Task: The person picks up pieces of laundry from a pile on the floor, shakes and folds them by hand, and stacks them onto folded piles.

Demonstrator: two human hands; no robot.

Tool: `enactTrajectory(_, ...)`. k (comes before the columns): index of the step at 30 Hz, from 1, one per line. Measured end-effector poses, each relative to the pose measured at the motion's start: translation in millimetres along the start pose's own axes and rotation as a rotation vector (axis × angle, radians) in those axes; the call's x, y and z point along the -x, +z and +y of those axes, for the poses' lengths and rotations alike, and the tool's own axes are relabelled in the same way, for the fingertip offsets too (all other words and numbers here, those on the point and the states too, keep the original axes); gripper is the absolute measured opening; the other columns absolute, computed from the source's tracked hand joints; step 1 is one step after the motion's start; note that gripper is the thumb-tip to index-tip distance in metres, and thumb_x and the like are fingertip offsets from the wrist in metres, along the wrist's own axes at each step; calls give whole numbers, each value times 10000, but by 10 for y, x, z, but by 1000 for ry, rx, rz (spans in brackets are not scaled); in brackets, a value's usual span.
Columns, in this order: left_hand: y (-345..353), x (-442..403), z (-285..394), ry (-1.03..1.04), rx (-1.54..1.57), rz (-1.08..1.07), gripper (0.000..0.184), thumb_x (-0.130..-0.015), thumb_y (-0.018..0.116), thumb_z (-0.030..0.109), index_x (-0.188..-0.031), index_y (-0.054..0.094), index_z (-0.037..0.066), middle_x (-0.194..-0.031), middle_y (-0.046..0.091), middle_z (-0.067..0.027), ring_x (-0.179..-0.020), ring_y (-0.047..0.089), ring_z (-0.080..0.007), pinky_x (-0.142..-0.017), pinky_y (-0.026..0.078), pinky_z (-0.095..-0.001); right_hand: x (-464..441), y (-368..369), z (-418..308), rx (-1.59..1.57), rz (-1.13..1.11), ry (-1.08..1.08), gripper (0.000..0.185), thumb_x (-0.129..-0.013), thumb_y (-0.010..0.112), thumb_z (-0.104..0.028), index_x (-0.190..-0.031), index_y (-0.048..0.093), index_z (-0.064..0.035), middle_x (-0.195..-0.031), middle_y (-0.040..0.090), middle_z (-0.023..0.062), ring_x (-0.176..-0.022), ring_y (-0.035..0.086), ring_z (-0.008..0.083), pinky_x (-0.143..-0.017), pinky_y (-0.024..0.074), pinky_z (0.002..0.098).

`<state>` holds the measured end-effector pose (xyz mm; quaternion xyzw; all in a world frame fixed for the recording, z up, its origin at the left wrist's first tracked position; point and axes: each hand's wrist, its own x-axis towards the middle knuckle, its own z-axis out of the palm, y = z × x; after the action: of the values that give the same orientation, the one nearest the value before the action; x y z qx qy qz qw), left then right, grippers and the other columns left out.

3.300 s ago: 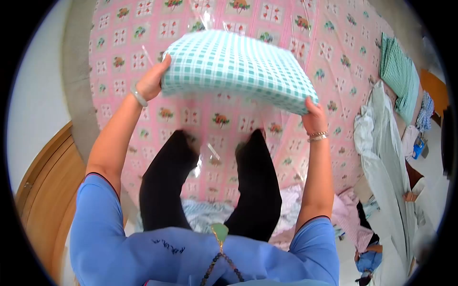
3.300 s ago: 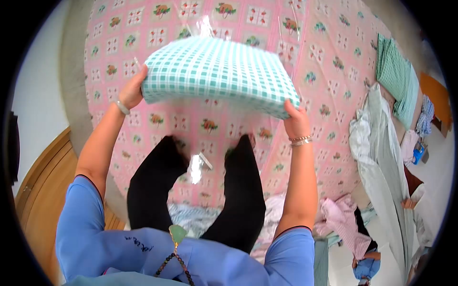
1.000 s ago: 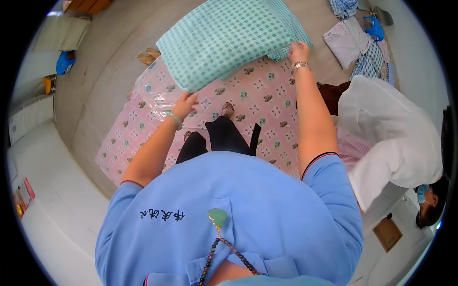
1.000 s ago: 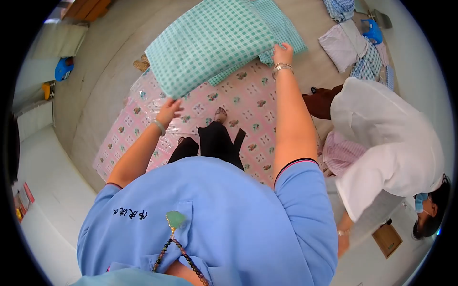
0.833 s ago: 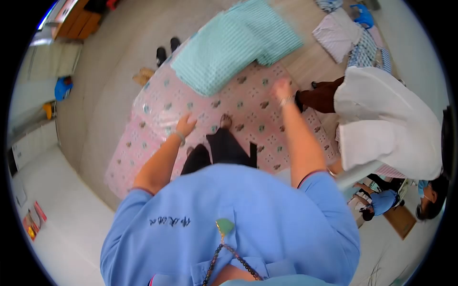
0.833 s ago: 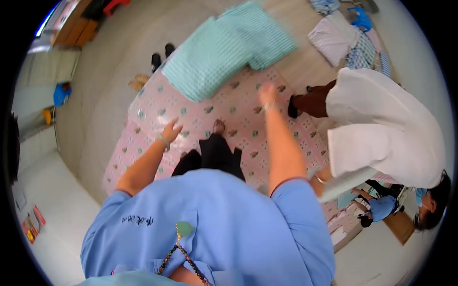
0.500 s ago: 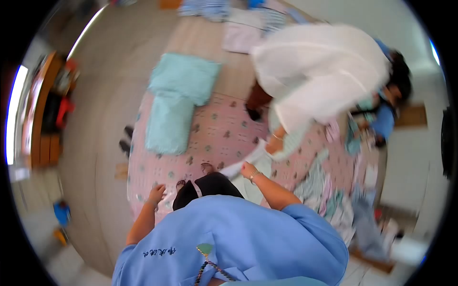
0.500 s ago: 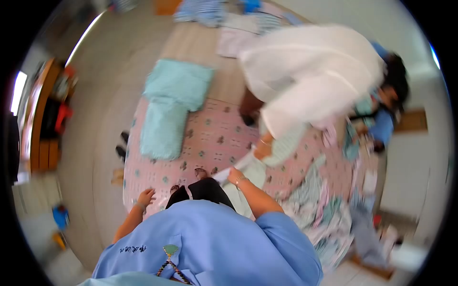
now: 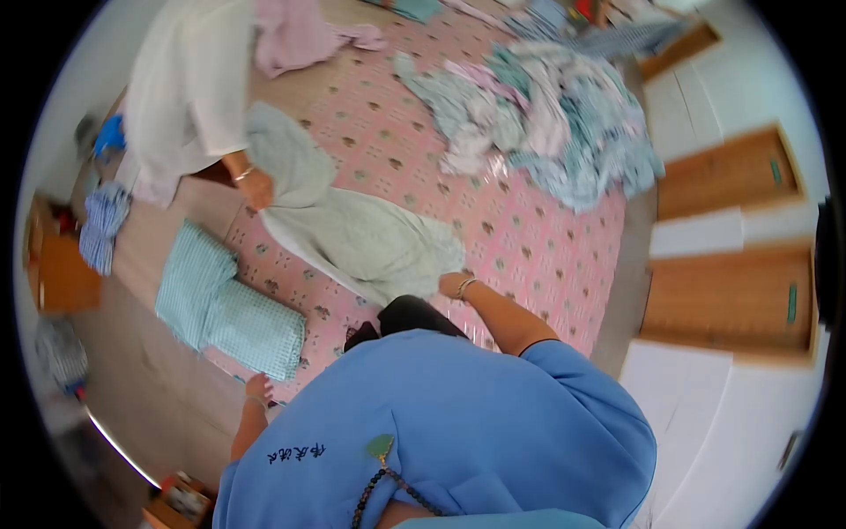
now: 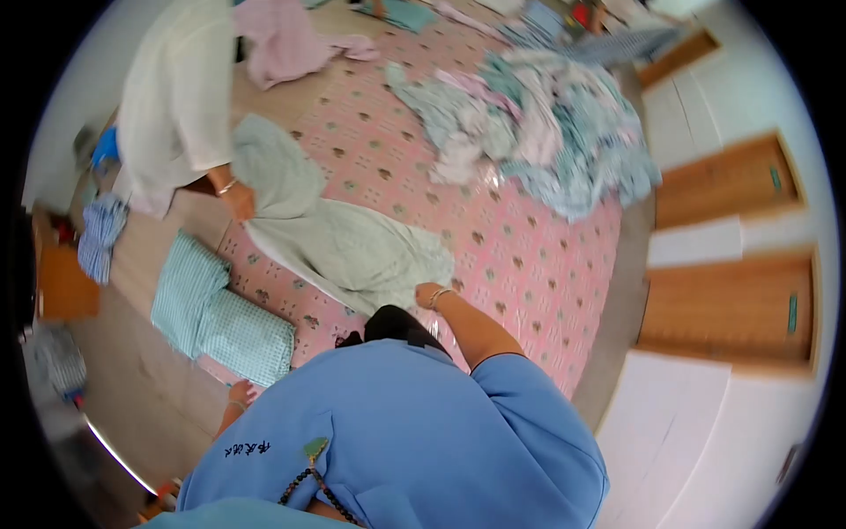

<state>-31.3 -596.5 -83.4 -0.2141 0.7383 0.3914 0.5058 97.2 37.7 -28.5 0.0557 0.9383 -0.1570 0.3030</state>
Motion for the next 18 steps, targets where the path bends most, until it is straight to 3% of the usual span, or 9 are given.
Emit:
enactTrajectory(2,137,45,655,-37,281,203,389,-777,500,317,-1115,455,130,-1030,535,-39,-863,530,-216,-664,406,-377,481,385,533,-503,-1,334,260,-742,502,-214,-850,572,12,-760,612,150,-579,606,217,-506,473,338)
enactTrajectory(4,535,214,1385,64,116,228,397,-780,496,323,-1117,451,117,-1039,529,-50,-860,528,-211,-666,407,-359,1053,668,853,-911,108,593,244,-745,518,-207,-861,569,2,-740,612,136,-544,597,199,-457,467,319)
enactTrajectory(7,1303,202,2365,167,-71,143,380,-802,491,364,-1111,467,144,-1044,532,-29,-884,519,-188,-696,410,-340,1692,944,1229,-1127,203,737,234,-755,518,-204,-875,568,-9,-721,614,113,-549,594,181,-457,468,302)
enactTrajectory(10,2222,-87,3060,340,-246,-78,352,-798,506,381,-1062,500,148,-998,557,-8,-797,531,-137,-658,408,-312,2158,1205,1575,-1289,222,835,267,-725,487,-180,-876,586,17,-693,608,132,-558,602,216,-503,484,312)
enactTrajectory(12,3266,170,3546,311,-255,-15,337,-799,512,370,-1045,510,140,-965,563,8,-765,535,-116,-633,401,-293,2241,1894,2165,-1159,106,716,242,-754,518,-210,-873,571,-6,-727,609,98,-558,595,178,-481,481,292)
enactTrajectory(14,4200,309,3800,369,-288,-79,358,-792,514,378,-1060,519,141,-959,577,-3,-747,543,-132,-596,406,-281,2640,1790,2421,-1260,69,761,236,-754,515,-201,-881,563,-8,-753,602,93,-556,590,180,-477,476,273)
enactTrajectory(15,4700,517,3911,393,-298,-183,338,-797,514,354,-1057,524,139,-964,573,-2,-756,541,-131,-601,405,-278,2774,2171,2756,-1226,144,656,238,-757,519,-207,-892,555,-15,-750,600,92,-557,586,175,-472,472,271)
enactTrajectory(17,5521,632,4086,367,-528,-379,323,-810,510,323,-1055,534,113,-980,568,-11,-778,543,-134,-630,427,-297,3057,2209,3164,-1173,239,559,240,-760,523,-214,-903,547,-22,-747,598,91,-558,583,171,-467,467,269)
enactTrajectory(18,5898,651,4142,529,-677,-481,321,-817,504,319,-1055,539,107,-973,571,-17,-788,545,-137,-651,438,-306,3340,1927,3271,-1400,345,747,238,-766,526,-221,-911,538,-33,-742,594,92,-558,577,172,-471,467,276)
